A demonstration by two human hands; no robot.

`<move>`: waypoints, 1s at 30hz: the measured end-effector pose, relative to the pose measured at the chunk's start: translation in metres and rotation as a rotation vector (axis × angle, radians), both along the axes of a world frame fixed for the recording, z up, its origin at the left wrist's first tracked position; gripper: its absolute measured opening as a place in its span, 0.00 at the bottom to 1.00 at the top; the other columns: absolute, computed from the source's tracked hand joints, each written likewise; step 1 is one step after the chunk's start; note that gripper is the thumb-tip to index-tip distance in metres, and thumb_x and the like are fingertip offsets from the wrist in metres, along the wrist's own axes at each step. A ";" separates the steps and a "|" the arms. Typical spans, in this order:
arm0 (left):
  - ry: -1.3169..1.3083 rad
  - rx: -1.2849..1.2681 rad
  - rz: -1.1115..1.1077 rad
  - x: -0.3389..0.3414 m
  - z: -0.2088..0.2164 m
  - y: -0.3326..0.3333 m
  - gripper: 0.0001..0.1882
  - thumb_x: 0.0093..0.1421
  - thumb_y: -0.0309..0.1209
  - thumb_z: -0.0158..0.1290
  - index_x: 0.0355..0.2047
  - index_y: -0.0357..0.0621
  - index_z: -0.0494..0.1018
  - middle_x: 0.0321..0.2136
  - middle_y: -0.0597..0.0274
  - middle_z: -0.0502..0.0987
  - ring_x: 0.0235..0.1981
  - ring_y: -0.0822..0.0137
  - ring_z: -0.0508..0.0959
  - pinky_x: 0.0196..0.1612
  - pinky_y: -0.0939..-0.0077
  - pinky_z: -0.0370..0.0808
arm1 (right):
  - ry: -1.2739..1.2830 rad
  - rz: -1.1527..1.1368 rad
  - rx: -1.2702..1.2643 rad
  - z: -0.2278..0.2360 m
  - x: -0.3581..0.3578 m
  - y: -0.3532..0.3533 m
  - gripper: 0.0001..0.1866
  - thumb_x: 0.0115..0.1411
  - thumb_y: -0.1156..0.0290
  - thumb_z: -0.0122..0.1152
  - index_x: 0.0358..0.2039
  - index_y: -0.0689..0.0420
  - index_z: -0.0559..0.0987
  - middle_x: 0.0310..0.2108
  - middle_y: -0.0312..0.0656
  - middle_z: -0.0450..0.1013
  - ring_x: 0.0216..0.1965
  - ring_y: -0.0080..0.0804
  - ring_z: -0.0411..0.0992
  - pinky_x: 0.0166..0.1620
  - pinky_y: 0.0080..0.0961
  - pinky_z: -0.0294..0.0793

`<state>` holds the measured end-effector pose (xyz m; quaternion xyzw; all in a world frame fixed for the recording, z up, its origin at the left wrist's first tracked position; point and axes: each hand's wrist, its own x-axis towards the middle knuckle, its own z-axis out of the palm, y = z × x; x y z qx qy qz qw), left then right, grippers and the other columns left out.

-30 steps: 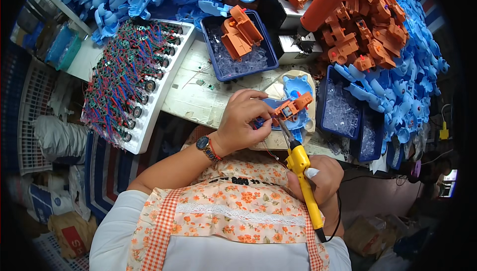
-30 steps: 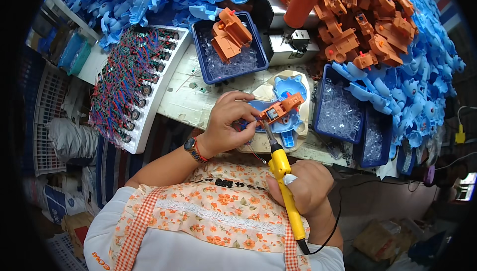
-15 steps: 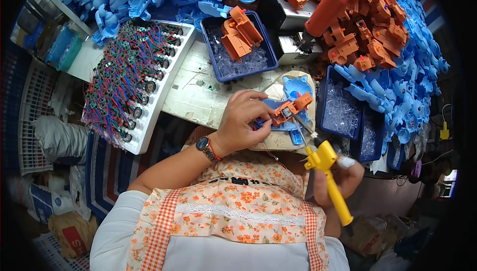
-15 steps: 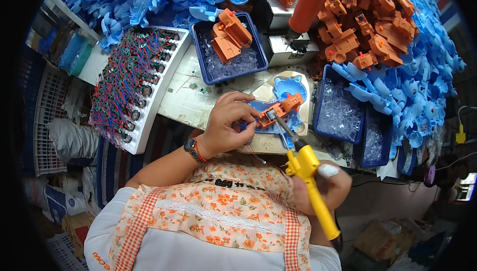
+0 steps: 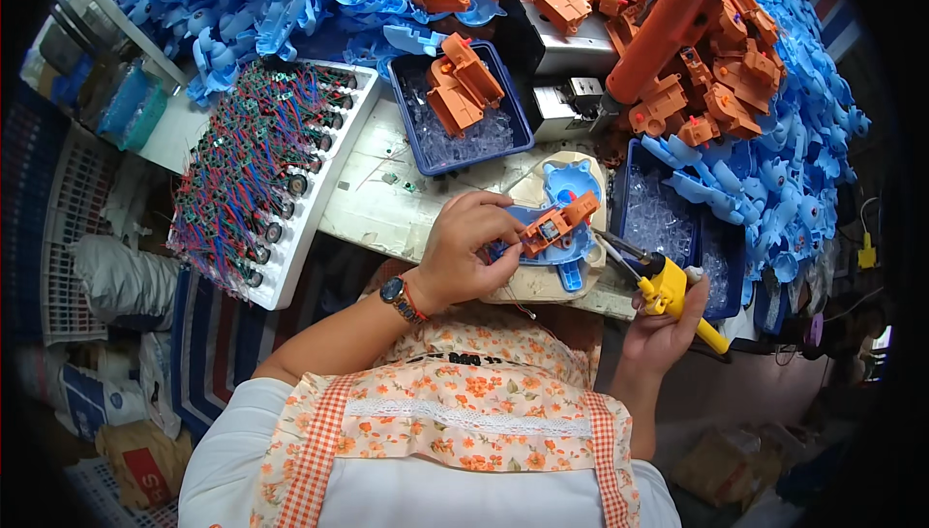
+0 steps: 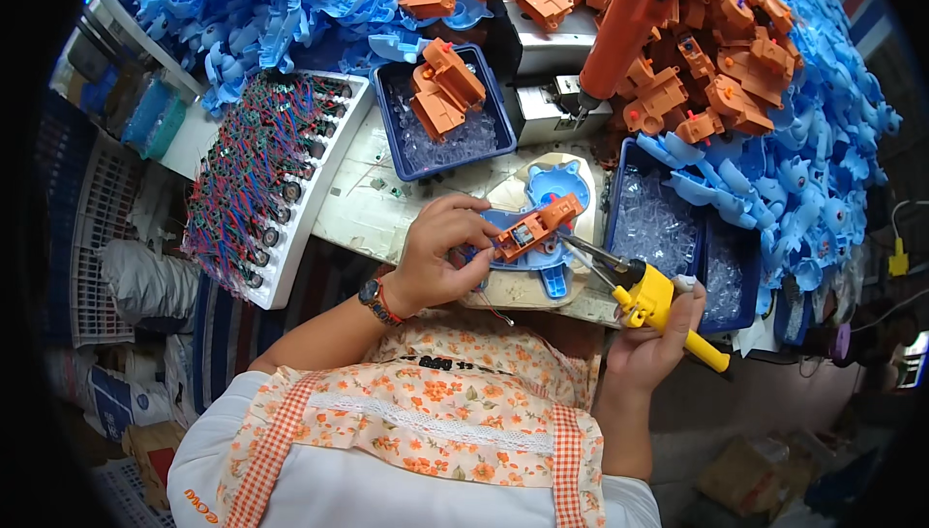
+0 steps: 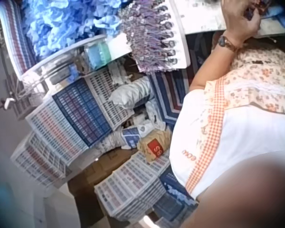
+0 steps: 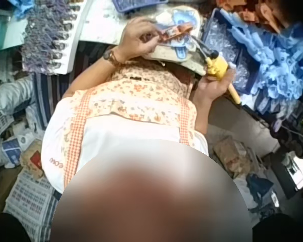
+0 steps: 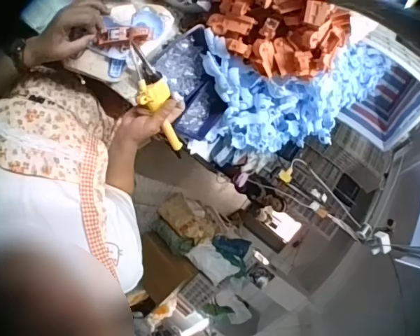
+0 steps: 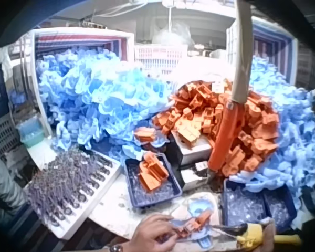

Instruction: Assembling and applying adhesive to plastic toy pony parts at a factory workstation.

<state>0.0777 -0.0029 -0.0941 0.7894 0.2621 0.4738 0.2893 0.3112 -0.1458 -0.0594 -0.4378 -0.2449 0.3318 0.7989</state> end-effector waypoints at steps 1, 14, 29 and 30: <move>0.002 0.002 -0.004 -0.001 0.001 0.000 0.05 0.46 0.24 0.60 0.24 0.44 0.75 0.33 0.62 0.82 0.47 0.54 0.79 0.50 0.61 0.72 | 0.001 0.001 0.003 0.000 -0.001 0.002 0.20 0.70 0.56 0.50 0.54 0.55 0.67 0.43 0.39 0.71 0.35 0.28 0.74 0.33 0.25 0.76; 0.008 0.047 0.085 0.004 0.018 0.001 0.04 0.47 0.24 0.61 0.25 0.44 0.76 0.34 0.61 0.82 0.45 0.54 0.79 0.50 0.60 0.72 | -1.041 -0.040 0.093 0.022 -0.024 0.007 0.22 0.56 0.72 0.67 0.45 0.60 0.65 0.36 0.42 0.68 0.29 0.22 0.65 0.34 0.19 0.67; 0.138 0.175 0.134 0.006 0.029 0.003 0.05 0.46 0.25 0.61 0.22 0.46 0.75 0.33 0.65 0.81 0.46 0.56 0.78 0.53 0.58 0.69 | -1.320 -0.104 0.085 0.035 -0.030 0.024 0.19 0.50 0.68 0.71 0.36 0.59 0.71 0.25 0.41 0.70 0.18 0.32 0.67 0.23 0.24 0.66; 0.137 0.175 0.134 0.006 0.028 0.003 0.05 0.46 0.25 0.61 0.22 0.46 0.75 0.33 0.65 0.81 0.46 0.57 0.78 0.53 0.58 0.69 | -1.316 -0.083 0.107 0.037 -0.031 0.026 0.18 0.50 0.69 0.70 0.36 0.59 0.70 0.24 0.41 0.69 0.17 0.32 0.67 0.22 0.24 0.66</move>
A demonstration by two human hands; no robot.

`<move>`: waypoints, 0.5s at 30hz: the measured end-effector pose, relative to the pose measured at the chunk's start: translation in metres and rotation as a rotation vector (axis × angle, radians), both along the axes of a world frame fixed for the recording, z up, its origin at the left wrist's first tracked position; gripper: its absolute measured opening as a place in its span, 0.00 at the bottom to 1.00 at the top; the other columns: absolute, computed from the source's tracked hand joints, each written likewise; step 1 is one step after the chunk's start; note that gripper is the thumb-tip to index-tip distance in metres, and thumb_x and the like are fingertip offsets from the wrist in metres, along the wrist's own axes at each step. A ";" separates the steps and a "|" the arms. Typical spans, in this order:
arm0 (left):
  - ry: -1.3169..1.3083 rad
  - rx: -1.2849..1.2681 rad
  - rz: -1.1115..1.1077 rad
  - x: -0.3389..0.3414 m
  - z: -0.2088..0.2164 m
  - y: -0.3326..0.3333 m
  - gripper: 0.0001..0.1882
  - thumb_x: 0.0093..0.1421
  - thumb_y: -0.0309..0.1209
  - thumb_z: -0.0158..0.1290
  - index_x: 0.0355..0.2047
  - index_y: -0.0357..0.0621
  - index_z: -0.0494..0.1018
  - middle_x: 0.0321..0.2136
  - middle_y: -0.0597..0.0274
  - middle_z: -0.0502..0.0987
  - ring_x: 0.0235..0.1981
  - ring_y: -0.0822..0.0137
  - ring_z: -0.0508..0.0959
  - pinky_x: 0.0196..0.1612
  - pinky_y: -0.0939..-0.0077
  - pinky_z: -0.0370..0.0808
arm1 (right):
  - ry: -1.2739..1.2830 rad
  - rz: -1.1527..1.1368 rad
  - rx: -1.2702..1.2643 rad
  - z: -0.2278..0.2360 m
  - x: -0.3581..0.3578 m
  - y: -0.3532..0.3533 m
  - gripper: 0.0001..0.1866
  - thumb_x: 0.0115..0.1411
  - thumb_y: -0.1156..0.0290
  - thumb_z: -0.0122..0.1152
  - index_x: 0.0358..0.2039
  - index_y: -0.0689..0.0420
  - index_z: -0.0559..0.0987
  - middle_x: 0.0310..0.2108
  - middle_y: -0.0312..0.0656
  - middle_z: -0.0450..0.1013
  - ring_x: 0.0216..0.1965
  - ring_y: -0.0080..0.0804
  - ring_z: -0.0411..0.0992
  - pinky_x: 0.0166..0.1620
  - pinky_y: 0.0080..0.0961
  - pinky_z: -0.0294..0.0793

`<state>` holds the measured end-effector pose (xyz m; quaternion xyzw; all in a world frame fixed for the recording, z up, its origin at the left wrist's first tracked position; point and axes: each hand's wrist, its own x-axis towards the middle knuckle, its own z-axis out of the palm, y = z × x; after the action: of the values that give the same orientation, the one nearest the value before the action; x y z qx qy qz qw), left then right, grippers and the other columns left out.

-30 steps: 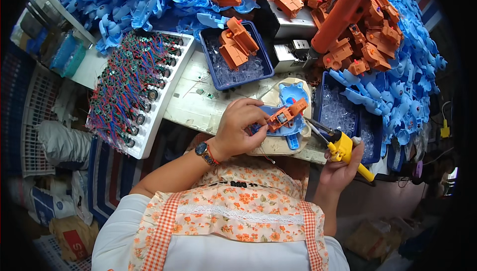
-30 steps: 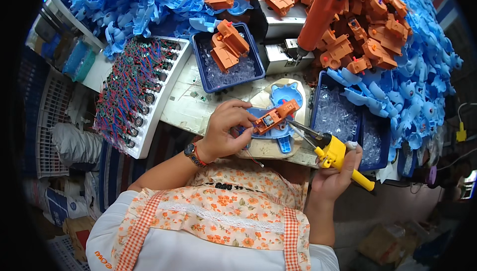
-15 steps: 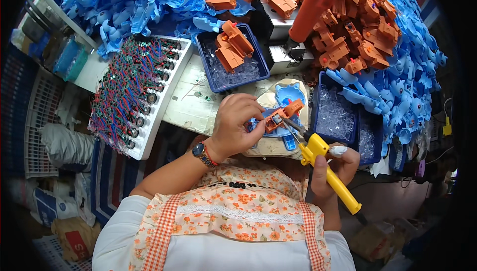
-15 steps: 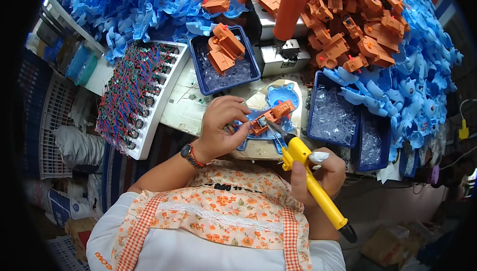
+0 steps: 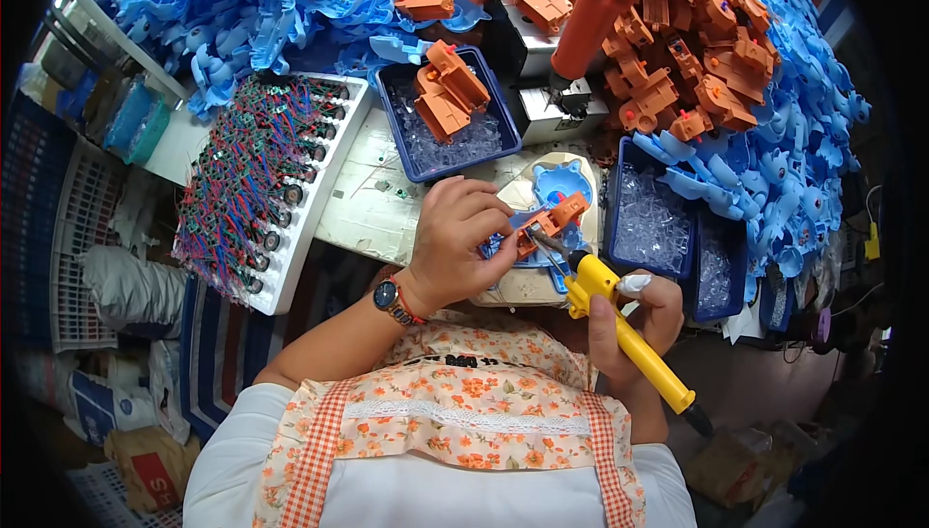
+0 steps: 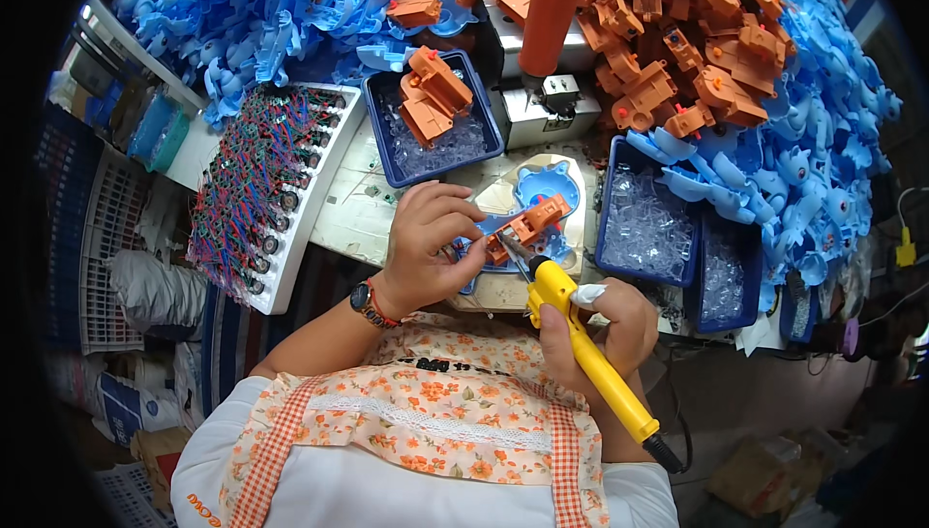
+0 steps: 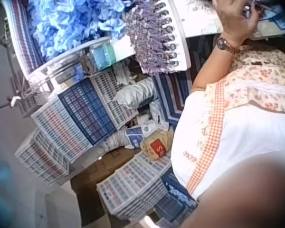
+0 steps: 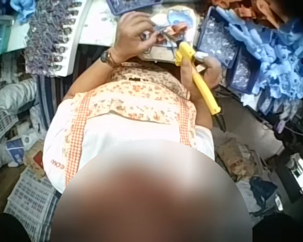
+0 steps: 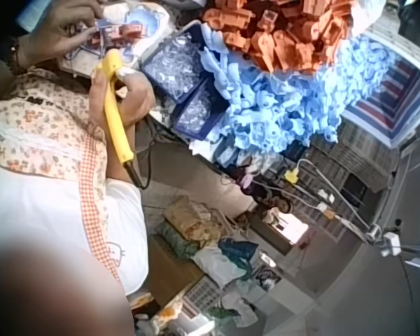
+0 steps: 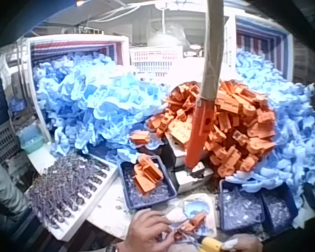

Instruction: Assembling and applying adhesive to plastic toy pony parts at a factory workstation.

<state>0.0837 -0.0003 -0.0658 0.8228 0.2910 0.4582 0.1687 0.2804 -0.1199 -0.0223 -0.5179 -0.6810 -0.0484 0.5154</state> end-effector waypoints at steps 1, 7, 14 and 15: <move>-0.001 -0.001 0.000 0.000 0.000 0.000 0.05 0.46 0.25 0.61 0.22 0.46 0.75 0.33 0.66 0.81 0.46 0.57 0.78 0.53 0.58 0.69 | 0.003 0.029 0.004 0.001 0.000 0.002 0.18 0.51 0.69 0.70 0.35 0.59 0.70 0.24 0.41 0.69 0.16 0.32 0.67 0.22 0.25 0.66; 0.003 -0.004 0.002 0.000 0.000 -0.001 0.05 0.46 0.25 0.61 0.22 0.46 0.75 0.33 0.66 0.81 0.46 0.57 0.78 0.54 0.58 0.68 | 0.025 0.116 -0.062 0.000 0.003 0.000 0.17 0.51 0.72 0.70 0.35 0.59 0.70 0.23 0.42 0.69 0.17 0.34 0.68 0.22 0.25 0.68; -0.019 0.004 -0.005 0.001 -0.004 0.000 0.05 0.47 0.27 0.61 0.22 0.48 0.74 0.32 0.66 0.79 0.45 0.59 0.77 0.54 0.57 0.67 | 0.048 -0.023 0.004 0.003 -0.001 -0.008 0.19 0.51 0.69 0.71 0.37 0.60 0.70 0.27 0.43 0.70 0.20 0.31 0.69 0.24 0.23 0.69; -0.016 0.008 -0.003 0.001 -0.003 0.000 0.05 0.47 0.27 0.61 0.22 0.48 0.74 0.32 0.66 0.79 0.45 0.59 0.77 0.54 0.57 0.67 | 0.070 0.000 -0.072 0.004 0.000 -0.012 0.19 0.55 0.71 0.68 0.41 0.60 0.68 0.33 0.41 0.67 0.28 0.27 0.67 0.32 0.21 0.69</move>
<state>0.0847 -0.0001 -0.0692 0.8202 0.2868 0.4655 0.1684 0.2809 -0.1321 -0.0185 -0.5374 -0.6638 -0.0057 0.5201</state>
